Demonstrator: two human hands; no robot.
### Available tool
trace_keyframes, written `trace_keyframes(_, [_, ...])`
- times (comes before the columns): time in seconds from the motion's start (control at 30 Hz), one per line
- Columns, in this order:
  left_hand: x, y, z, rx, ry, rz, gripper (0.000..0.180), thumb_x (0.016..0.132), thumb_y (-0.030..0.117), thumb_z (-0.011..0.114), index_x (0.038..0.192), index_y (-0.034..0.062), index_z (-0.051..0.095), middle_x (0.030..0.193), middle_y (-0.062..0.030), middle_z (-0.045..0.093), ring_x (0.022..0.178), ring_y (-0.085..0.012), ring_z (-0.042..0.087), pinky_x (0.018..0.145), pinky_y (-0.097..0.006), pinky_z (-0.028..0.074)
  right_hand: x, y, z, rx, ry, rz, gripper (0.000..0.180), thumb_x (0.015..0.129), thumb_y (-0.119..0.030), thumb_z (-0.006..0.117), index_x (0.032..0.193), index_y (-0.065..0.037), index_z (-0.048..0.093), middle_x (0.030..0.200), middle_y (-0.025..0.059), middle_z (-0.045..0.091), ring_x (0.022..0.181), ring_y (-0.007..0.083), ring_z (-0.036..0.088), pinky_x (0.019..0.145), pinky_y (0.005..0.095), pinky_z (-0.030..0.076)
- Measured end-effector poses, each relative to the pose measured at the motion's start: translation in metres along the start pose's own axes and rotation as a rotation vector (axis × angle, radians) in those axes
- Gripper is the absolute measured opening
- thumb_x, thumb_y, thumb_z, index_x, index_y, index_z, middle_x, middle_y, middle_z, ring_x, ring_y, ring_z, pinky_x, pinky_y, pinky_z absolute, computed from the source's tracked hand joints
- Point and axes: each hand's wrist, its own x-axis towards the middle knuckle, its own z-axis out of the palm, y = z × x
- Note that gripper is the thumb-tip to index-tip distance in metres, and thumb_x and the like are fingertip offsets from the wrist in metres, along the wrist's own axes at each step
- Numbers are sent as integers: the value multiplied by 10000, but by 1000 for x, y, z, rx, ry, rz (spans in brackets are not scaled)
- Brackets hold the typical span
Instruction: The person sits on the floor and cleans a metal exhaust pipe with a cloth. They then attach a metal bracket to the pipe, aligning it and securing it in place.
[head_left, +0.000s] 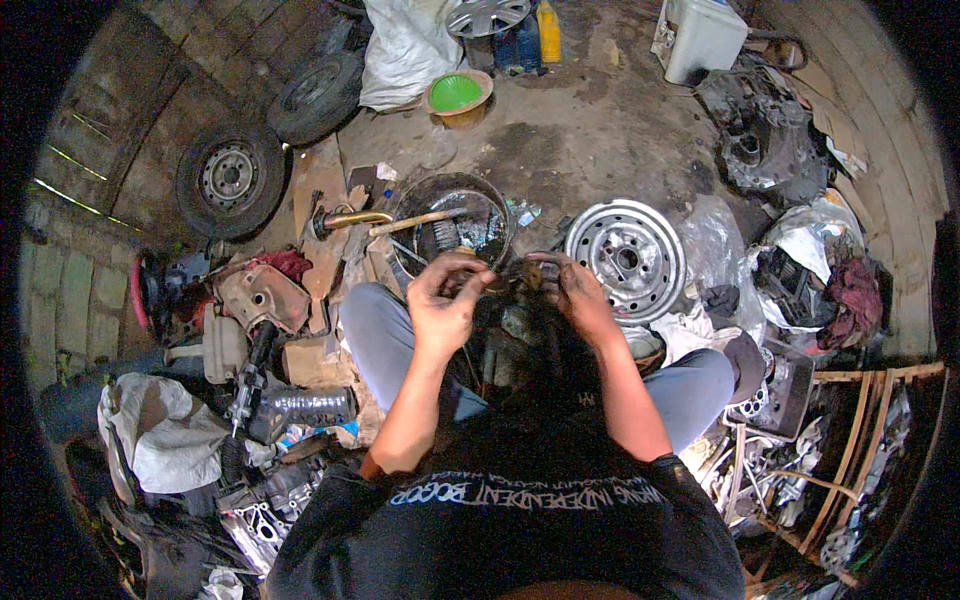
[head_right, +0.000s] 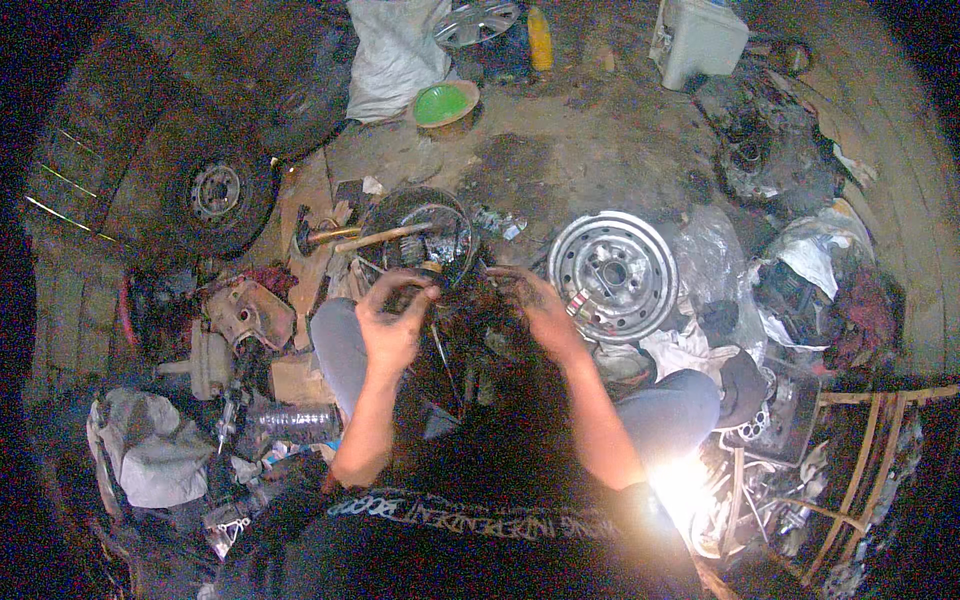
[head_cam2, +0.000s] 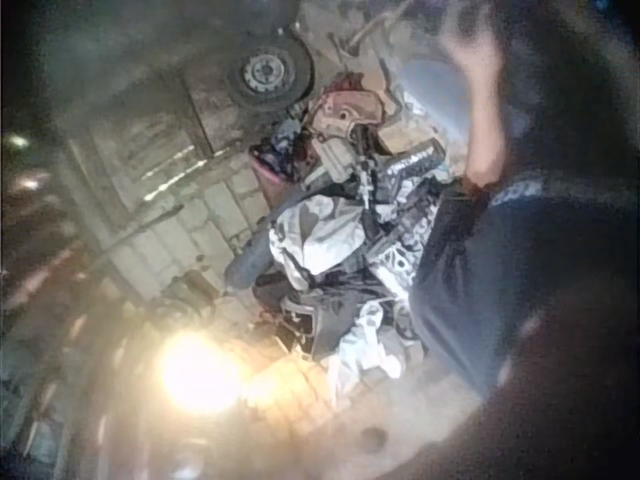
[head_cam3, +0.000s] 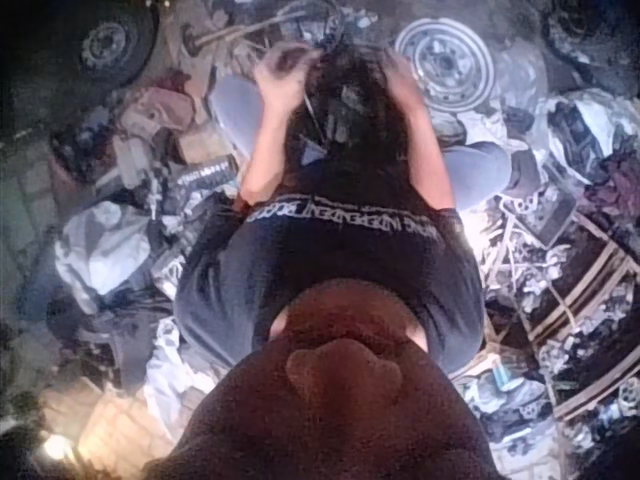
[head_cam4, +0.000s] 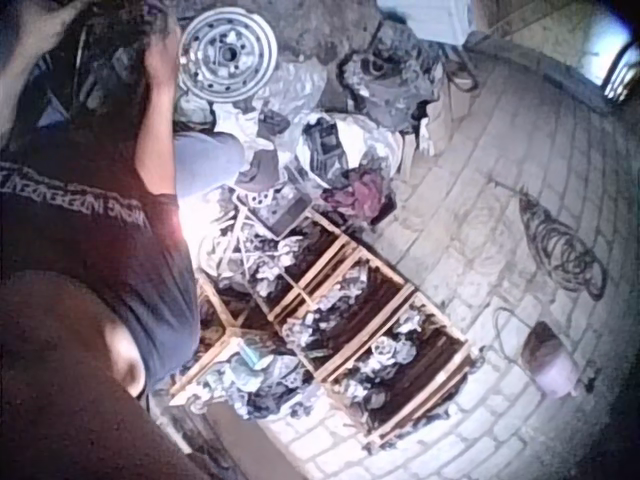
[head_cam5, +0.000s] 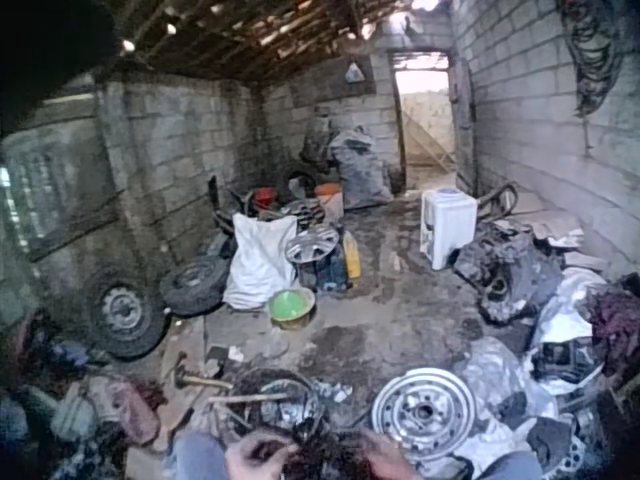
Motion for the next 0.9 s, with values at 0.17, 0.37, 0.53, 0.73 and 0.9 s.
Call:
trace_keyframes(0.17, [0, -3, 8, 91, -154, 176, 141, 739, -62, 743, 863, -13, 696, 912, -112, 709, 877, -201, 680, 778, -311, 537, -1, 2, -8, -225, 10, 24, 303, 948, -163, 628, 1205, -6, 652, 1144, 74, 672, 1048, 155, 612, 941, 306, 466])
trace_keyframes(0.37, [0, -3, 12, -106, -117, 20, 248, 818, -128, 658, 1049, -42, 638, 1119, -110, 598, 1029, -173, 631, 812, -257, 581, -1, 0, -14, -51, 49, -56, 363, 861, -38, 700, 1218, 3, 648, 1234, 106, 656, 1107, 176, 614, 980, 330, 484])
trace_keyframes(0.53, [-2, -1, 12, -71, -81, -71, 216, 829, -56, 678, 1040, -19, 650, 1076, -99, 652, 1031, -177, 631, 870, -289, 533, -6, -11, -10, -54, 9, -76, 389, 836, 42, 686, 1220, 8, 639, 1302, 114, 614, 1137, 214, 610, 980, 356, 505])
trace_keyframes(0.73, [-1, -6, 5, -75, -70, -34, 194, 891, -71, 612, 1078, -27, 639, 1120, -100, 647, 1032, -159, 631, 852, -287, 559, -9, -28, 5, -544, 12, -196, 398, 788, 17, 751, 1173, 9, 651, 1153, 136, 682, 1024, 223, 667, 906, 334, 521])
trace_keyframes(0.9, [6, -5, -3, -58, 199, 31, 199, 958, 92, 599, 1116, -22, 639, 1132, -118, 670, 1083, -172, 608, 940, -301, 481, -16, -49, 38, -752, 295, -592, 398, 764, 2, 767, 1148, -5, 664, 1089, 175, 699, 1015, 306, 678, 889, 360, 521])
